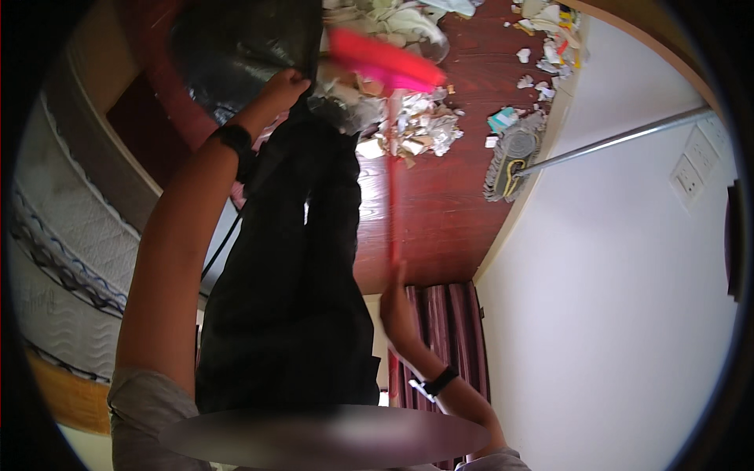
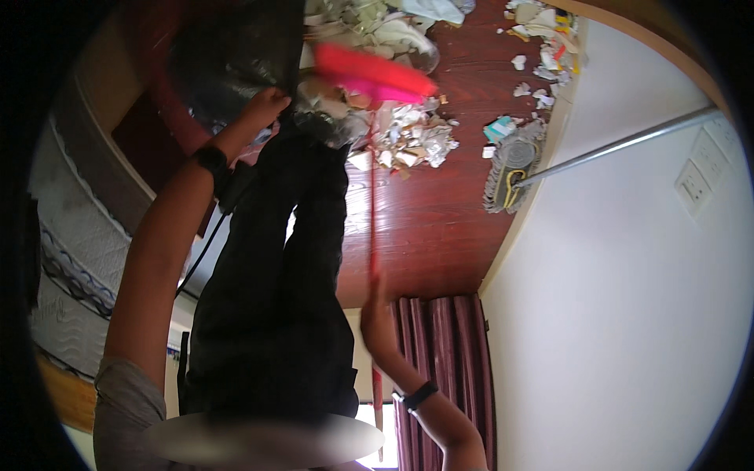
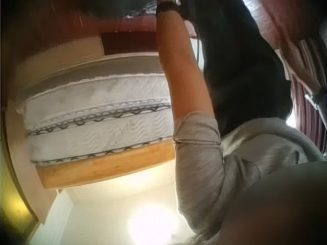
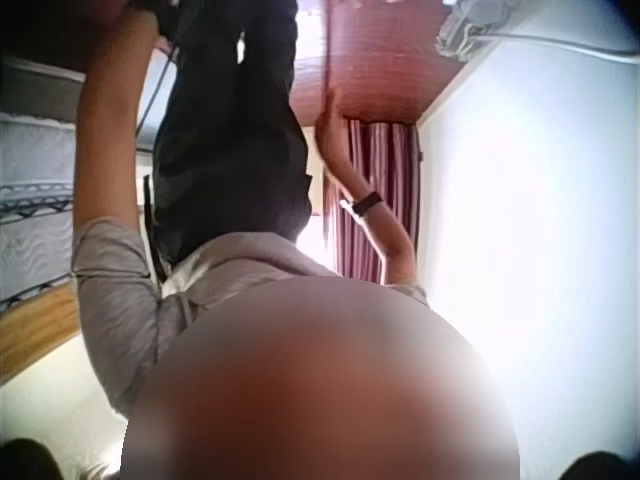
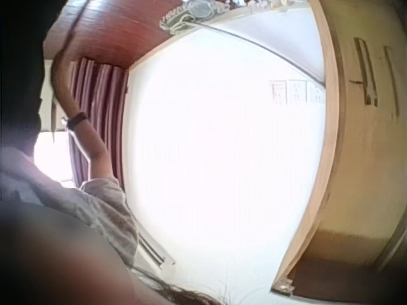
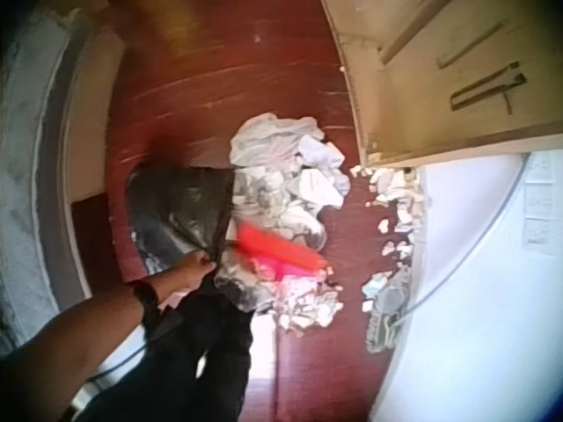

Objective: Sweep up trash into a pile and collect it using a trash bag.

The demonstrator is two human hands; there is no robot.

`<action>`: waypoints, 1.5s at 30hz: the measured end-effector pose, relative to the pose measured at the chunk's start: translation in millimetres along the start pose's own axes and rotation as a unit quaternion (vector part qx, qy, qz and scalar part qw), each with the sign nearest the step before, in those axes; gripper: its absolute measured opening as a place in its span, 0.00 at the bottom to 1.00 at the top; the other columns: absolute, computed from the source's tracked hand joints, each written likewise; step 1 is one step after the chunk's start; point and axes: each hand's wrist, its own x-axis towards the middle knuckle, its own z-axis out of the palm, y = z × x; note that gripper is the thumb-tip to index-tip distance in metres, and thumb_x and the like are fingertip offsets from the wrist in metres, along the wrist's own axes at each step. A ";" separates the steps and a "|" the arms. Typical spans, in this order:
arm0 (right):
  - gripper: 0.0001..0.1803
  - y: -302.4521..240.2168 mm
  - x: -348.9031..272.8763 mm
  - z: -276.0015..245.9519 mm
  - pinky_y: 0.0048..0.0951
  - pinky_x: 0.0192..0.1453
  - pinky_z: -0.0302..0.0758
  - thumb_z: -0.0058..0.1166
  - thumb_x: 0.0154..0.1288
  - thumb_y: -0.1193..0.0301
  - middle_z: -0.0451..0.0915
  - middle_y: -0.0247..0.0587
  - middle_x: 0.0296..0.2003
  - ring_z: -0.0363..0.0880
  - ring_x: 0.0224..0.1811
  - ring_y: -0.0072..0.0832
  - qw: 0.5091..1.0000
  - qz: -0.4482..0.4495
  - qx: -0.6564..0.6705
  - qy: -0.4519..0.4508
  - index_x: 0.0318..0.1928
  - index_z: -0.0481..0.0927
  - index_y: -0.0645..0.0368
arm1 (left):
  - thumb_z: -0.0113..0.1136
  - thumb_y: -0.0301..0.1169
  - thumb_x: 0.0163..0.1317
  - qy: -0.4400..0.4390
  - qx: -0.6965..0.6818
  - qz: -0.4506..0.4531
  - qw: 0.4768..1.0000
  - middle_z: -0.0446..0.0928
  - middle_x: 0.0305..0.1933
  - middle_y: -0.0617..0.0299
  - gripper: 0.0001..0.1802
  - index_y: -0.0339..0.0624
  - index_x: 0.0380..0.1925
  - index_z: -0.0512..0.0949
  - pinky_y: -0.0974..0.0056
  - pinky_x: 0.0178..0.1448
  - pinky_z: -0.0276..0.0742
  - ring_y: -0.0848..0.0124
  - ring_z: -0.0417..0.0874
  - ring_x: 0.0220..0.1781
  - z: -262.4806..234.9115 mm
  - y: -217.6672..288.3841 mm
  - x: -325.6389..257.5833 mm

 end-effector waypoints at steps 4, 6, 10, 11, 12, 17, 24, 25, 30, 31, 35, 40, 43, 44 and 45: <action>0.40 -14.6 -12.4 -1.3 0.43 0.37 0.75 0.41 0.64 0.79 0.74 0.67 0.45 0.78 0.38 0.55 0.997 -0.068 -0.010 -0.020 0.71 0.35 0.55 | 0.59 0.43 0.58 0.007 0.093 -0.004 0.996 0.79 0.32 0.55 0.20 0.36 0.39 0.76 0.61 0.38 0.74 0.64 0.80 0.34 -6.6 -2.5 -3.8; 0.40 -10.8 -18.2 -10.8 0.43 0.40 0.75 0.42 0.64 0.79 0.74 0.66 0.45 0.78 0.40 0.55 0.998 -0.038 -0.014 -0.057 0.71 0.36 0.54 | 0.59 0.43 0.58 0.026 0.055 -0.016 0.998 0.80 0.34 0.54 0.21 0.35 0.40 0.76 0.60 0.41 0.74 0.62 0.81 0.37 -10.1 0.4 -7.8; 0.38 10.5 -50.3 -23.8 0.46 0.44 0.76 0.42 0.67 0.76 0.67 0.67 0.57 0.77 0.46 0.57 0.999 -0.024 0.011 -0.019 0.71 0.37 0.53 | 0.58 0.43 0.58 0.023 0.098 0.012 0.995 0.80 0.35 0.53 0.21 0.34 0.41 0.76 0.61 0.43 0.74 0.62 0.81 0.38 -16.6 -21.7 -11.9; 0.38 15.1 -63.1 -24.2 0.45 0.45 0.76 0.42 0.66 0.76 0.69 0.67 0.54 0.76 0.47 0.58 1.000 -0.020 0.023 0.008 0.71 0.39 0.54 | 0.58 0.43 0.59 0.016 0.067 -0.003 0.998 0.80 0.36 0.53 0.21 0.34 0.41 0.76 0.61 0.44 0.74 0.62 0.81 0.39 -18.4 -30.0 -11.9; 0.38 20.2 -77.0 -24.2 0.44 0.45 0.75 0.42 0.65 0.77 0.70 0.67 0.52 0.75 0.47 0.59 0.999 -0.015 0.034 0.037 0.71 0.40 0.56 | 0.58 0.42 0.59 0.007 0.035 -0.017 0.999 0.80 0.38 0.52 0.21 0.34 0.42 0.76 0.61 0.45 0.74 0.61 0.81 0.40 -16.5 -33.3 -10.2; 0.36 56.5 -121.1 13.3 0.46 0.47 0.75 0.40 0.68 0.74 0.65 0.67 0.58 0.76 0.49 0.56 0.998 0.033 0.029 0.044 0.71 0.38 0.54 | 0.57 0.43 0.59 0.046 0.076 -0.026 0.996 0.80 0.42 0.49 0.23 0.33 0.44 0.75 0.61 0.47 0.74 0.60 0.81 0.44 -14.7 -32.5 1.3; 0.36 52.7 -21.5 36.7 0.49 0.32 0.71 0.43 0.66 0.75 0.75 0.68 0.40 0.77 0.33 0.59 0.977 -0.016 0.040 0.207 0.71 0.44 0.53 | 0.56 0.44 0.60 0.047 0.113 0.010 0.992 0.79 0.43 0.49 0.24 0.33 0.46 0.74 0.59 0.49 0.73 0.57 0.81 0.46 5.2 -0.5 2.4; 0.35 51.4 -8.4 26.5 0.48 0.36 0.72 0.44 0.66 0.75 0.73 0.69 0.47 0.77 0.38 0.60 0.980 0.041 0.090 0.172 0.71 0.47 0.54 | 0.56 0.44 0.60 0.015 0.132 0.002 0.991 0.79 0.44 0.49 0.24 0.33 0.46 0.74 0.58 0.49 0.73 0.56 0.80 0.46 8.7 11.5 -1.9; 0.33 43.6 21.1 18.3 0.45 0.42 0.74 0.43 0.66 0.74 0.72 0.67 0.51 0.75 0.45 0.60 0.971 0.006 0.106 0.213 0.70 0.49 0.55 | 0.56 0.43 0.60 0.039 0.144 0.046 0.988 0.79 0.45 0.49 0.23 0.35 0.46 0.74 0.58 0.49 0.73 0.55 0.80 0.48 -5.8 3.0 4.3; 0.33 46.6 16.7 18.4 0.44 0.44 0.75 0.43 0.67 0.74 0.72 0.67 0.51 0.75 0.47 0.59 0.972 0.026 0.120 0.198 0.70 0.49 0.55 | 0.56 0.43 0.60 0.063 0.176 0.054 0.981 0.79 0.44 0.49 0.23 0.36 0.46 0.74 0.58 0.49 0.73 0.54 0.80 0.47 -4.1 5.3 0.7; 0.33 63.4 -43.9 47.8 0.45 0.41 0.75 0.44 0.67 0.73 0.72 0.66 0.51 0.77 0.44 0.57 0.973 0.021 0.113 0.199 0.70 0.49 0.55 | 0.55 0.41 0.62 0.048 0.220 0.047 0.973 0.77 0.45 0.50 0.24 0.32 0.49 0.71 0.62 0.51 0.70 0.60 0.79 0.47 -13.1 24.1 -9.5; 0.34 88.0 -124.6 117.7 0.42 0.38 0.77 0.45 0.67 0.72 0.76 0.62 0.46 0.80 0.40 0.52 0.966 0.152 0.171 0.117 0.70 0.48 0.52 | 0.55 0.44 0.60 0.064 0.263 0.071 0.960 0.79 0.45 0.50 0.23 0.37 0.47 0.73 0.58 0.50 0.72 0.55 0.79 0.48 -9.3 31.6 -5.7; 0.34 93.2 -102.3 139.3 0.44 0.35 0.76 0.45 0.66 0.72 0.77 0.62 0.43 0.80 0.37 0.53 0.968 0.136 0.166 0.133 0.70 0.48 0.50 | 0.55 0.44 0.60 0.064 0.254 0.066 0.963 0.78 0.45 0.51 0.23 0.38 0.47 0.74 0.57 0.50 0.72 0.55 0.79 0.48 -13.3 27.7 -3.0; 0.34 98.5 -84.5 138.8 0.45 0.34 0.75 0.45 0.66 0.71 0.78 0.62 0.40 0.80 0.35 0.53 0.970 0.158 0.139 0.122 0.70 0.48 0.49 | 0.55 0.44 0.60 0.064 0.258 0.065 0.962 0.78 0.45 0.51 0.23 0.38 0.47 0.74 0.57 0.50 0.72 0.55 0.79 0.48 -11.3 28.4 -4.6; 0.34 101.6 -71.6 139.0 0.47 0.32 0.74 0.45 0.66 0.71 0.78 0.62 0.38 0.79 0.33 0.54 0.971 0.181 0.111 0.111 0.70 0.49 0.48 | 0.55 0.44 0.60 0.044 0.243 0.039 0.968 0.77 0.48 0.50 0.25 0.36 0.49 0.73 0.59 0.52 0.71 0.56 0.78 0.51 -1.9 38.7 -12.9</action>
